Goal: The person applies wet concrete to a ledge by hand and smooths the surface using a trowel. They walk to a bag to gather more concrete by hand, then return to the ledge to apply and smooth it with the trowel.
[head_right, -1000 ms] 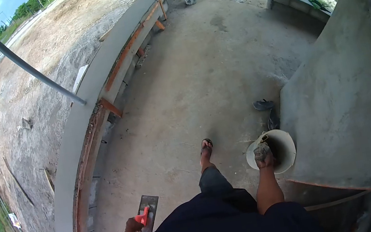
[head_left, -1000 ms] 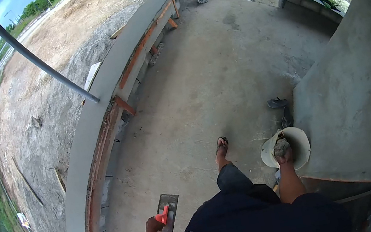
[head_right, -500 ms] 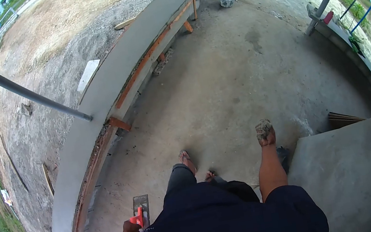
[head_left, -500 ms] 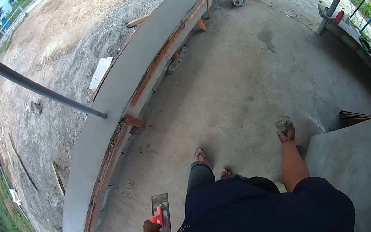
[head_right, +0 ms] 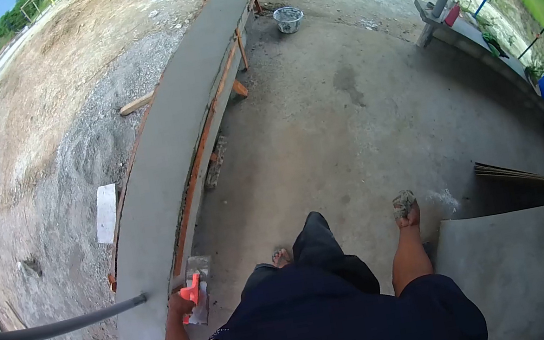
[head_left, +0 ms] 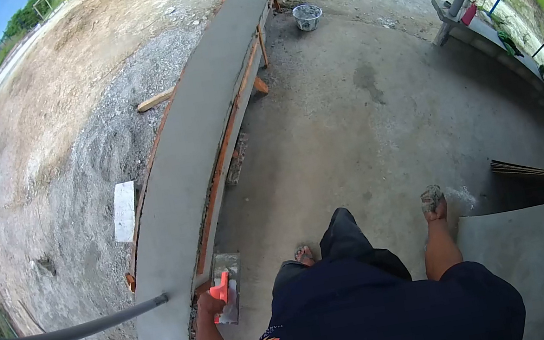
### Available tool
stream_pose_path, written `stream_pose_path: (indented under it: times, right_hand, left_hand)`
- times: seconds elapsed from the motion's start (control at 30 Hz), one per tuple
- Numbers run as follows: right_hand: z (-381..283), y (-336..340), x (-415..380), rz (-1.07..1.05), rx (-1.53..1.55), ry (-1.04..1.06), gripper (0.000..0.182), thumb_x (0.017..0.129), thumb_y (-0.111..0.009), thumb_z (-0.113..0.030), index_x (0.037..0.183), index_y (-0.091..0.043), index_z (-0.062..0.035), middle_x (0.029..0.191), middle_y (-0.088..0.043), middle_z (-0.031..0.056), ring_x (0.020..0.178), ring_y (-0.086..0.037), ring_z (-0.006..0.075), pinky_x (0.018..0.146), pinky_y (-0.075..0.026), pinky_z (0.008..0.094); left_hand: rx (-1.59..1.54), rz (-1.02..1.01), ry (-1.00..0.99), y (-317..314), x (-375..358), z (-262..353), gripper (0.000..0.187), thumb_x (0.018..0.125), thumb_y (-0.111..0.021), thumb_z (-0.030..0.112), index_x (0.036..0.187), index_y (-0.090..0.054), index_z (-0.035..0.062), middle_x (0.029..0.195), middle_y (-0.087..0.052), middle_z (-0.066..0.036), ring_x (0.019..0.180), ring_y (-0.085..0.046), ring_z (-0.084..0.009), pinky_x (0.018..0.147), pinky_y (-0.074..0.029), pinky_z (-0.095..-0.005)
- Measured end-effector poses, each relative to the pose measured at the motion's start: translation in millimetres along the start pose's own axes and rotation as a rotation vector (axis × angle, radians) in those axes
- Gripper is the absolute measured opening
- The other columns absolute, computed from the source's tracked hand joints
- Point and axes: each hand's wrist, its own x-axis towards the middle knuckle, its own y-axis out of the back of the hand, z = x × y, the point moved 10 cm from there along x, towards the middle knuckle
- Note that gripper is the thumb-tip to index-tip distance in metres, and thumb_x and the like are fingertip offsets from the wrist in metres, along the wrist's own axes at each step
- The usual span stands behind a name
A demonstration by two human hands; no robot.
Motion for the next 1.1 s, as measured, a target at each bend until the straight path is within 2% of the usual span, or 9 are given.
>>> stream_pose_path:
  times: [0.27,0.37,0.43,0.5,0.7,0.8,0.9,1.03,1.1]
  right_hand:
    - [20.3,3.1,233.8,-0.071,-0.152,-0.071,0.025,0.089,-0.053,-0.013,0.068,-0.039,-0.0122,0.066,-0.035,0.0005,0.059,-0.036,0.0142,0.052,-0.033,0.0284]
    - [42.8,-23.3,330.4,0.340,-0.332,0.096,0.019,0.088,-0.054,-0.013,0.071,-0.043,-0.0119,0.067,-0.038,0.0005,0.060,-0.038,0.0148,0.053,-0.035,0.0281]
    - [65.1,-39.7,419.9,0.064,-0.239,-0.088,0.014,0.086,-0.056,-0.012,0.075,-0.047,-0.0119,0.068,-0.039,-0.0001,0.062,-0.041,0.0146,0.052,-0.036,0.0289]
    - [104.9,-84.1,498.4,0.052,-0.180,-0.219,0.012,0.086,-0.056,-0.012,0.076,-0.049,-0.0119,0.069,-0.040,-0.0003,0.062,-0.041,0.0145,0.051,-0.036,0.0291]
    - [227.6,-233.1,730.9,0.059,-0.396,-0.330,0.009,0.087,-0.058,-0.011,0.080,-0.051,-0.0091,0.075,-0.043,0.0015,0.065,-0.040,0.0154,0.052,-0.036,0.0290]
    - [307.1,-301.9,854.2,-0.253,-0.317,-0.539,0.006,0.085,-0.061,-0.010,0.085,-0.056,-0.0079,0.075,-0.047,0.0031,0.066,-0.045,0.0159,0.050,-0.039,0.0274]
    - [380.4,-361.6,967.7,-0.266,-0.500,-0.526,0.008,0.083,-0.063,-0.010,0.088,-0.057,-0.0072,0.079,-0.052,0.0046,0.068,-0.049,0.0165,0.049,-0.041,0.0256]
    - [478.9,-404.8,1091.2,-0.277,-0.545,-0.714,0.014,0.081,-0.066,-0.009,0.093,-0.059,-0.0085,0.083,-0.057,0.0065,0.069,-0.054,0.0186,0.050,-0.044,0.0266]
    - [519.3,-425.0,1144.3,-0.264,-0.630,-0.651,0.014,0.080,-0.066,-0.008,0.093,-0.059,-0.0093,0.083,-0.058,0.0063,0.069,-0.055,0.0185,0.051,-0.044,0.0272]
  left_hand:
    - [-0.344,0.116,0.050,179.0,158.4,133.4,0.018,0.070,-0.068,0.009,0.086,-0.065,0.0024,0.068,-0.067,-0.012,0.058,-0.067,-0.0209,0.055,-0.056,-0.0342]
    - [-0.322,0.032,0.113,177.6,180.3,170.0,0.028,0.066,-0.076,0.016,0.087,-0.065,0.0020,0.073,-0.068,-0.012,0.054,-0.066,-0.0189,0.054,-0.055,-0.0311]
    - [0.107,-0.051,-0.053,143.7,221.3,177.0,0.037,0.060,-0.082,0.024,0.087,-0.067,0.0034,0.073,-0.069,-0.011,0.064,-0.068,-0.0178,0.058,-0.055,-0.0309]
    - [-0.211,-0.210,0.256,136.0,212.0,184.4,0.038,0.060,-0.081,0.024,0.089,-0.068,0.0029,0.080,-0.070,-0.010,0.075,-0.069,-0.0181,0.065,-0.056,-0.0321]
    - [-0.232,-0.275,0.222,230.1,216.8,317.1,0.035,0.063,-0.079,0.026,0.085,-0.069,0.0011,0.075,-0.070,-0.012,0.066,-0.069,-0.0202,0.060,-0.055,-0.0331]
    - [-0.415,-0.352,0.196,242.3,269.1,351.6,0.034,0.067,-0.076,0.023,0.090,-0.068,0.0006,0.075,-0.070,-0.011,0.065,-0.069,-0.0208,0.060,-0.055,-0.0340]
    - [-0.384,-0.291,0.084,277.3,336.2,398.7,0.031,0.069,-0.074,0.018,0.094,-0.068,0.0004,0.075,-0.070,-0.013,0.065,-0.069,-0.0213,0.058,-0.055,-0.0340]
    - [0.359,-0.224,-0.668,383.8,369.0,513.8,0.025,0.071,-0.071,0.014,0.092,-0.068,0.0010,0.074,-0.069,-0.015,0.061,-0.068,-0.0207,0.054,-0.053,-0.0317]
    - [-0.471,-0.260,-0.017,417.1,407.0,488.9,0.017,0.071,-0.064,0.007,0.086,-0.065,-0.0010,0.066,-0.064,-0.013,0.052,-0.063,-0.0199,0.046,-0.049,-0.0312]
